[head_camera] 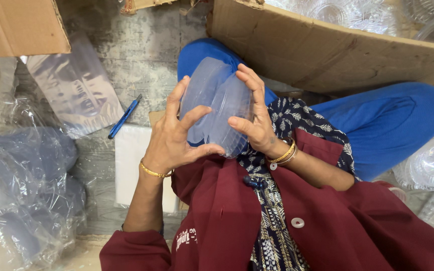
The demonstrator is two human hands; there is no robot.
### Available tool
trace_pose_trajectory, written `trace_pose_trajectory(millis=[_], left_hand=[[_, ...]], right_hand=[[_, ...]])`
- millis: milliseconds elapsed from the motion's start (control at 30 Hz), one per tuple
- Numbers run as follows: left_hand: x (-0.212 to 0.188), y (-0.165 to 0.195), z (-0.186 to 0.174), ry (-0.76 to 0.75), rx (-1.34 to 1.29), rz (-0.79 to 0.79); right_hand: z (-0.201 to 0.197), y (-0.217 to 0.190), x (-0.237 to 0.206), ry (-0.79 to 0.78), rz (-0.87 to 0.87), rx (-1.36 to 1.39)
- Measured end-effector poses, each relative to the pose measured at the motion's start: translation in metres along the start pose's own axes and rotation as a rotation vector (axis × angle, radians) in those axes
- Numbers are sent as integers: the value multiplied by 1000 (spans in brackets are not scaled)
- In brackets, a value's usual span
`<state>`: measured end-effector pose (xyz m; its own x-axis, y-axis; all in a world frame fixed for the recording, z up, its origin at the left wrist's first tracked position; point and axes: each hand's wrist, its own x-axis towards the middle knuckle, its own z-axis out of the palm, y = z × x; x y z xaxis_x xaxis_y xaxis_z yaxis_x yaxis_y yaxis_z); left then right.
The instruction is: The person sits on the floor and packs clear plastic plates into plastic bags. They pick up plates from a cardboard box, place them into bags, and set the filled bags aside.
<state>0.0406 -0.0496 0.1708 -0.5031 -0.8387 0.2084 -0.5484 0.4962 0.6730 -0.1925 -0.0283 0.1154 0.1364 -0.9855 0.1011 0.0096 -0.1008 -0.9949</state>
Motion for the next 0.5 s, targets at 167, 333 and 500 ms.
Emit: trace_pose_trajectory(millis=[167,333,500], left_hand=[[1,1,-1,-4,-19,1],[0,3,-4,-13,-43,-10],[-2,4,-8,-19,-64,-11]], right_hand=[[0,0,0,-3,3,15],[2,0,0,6,1,22],[3,0,0,18,-1,-13]])
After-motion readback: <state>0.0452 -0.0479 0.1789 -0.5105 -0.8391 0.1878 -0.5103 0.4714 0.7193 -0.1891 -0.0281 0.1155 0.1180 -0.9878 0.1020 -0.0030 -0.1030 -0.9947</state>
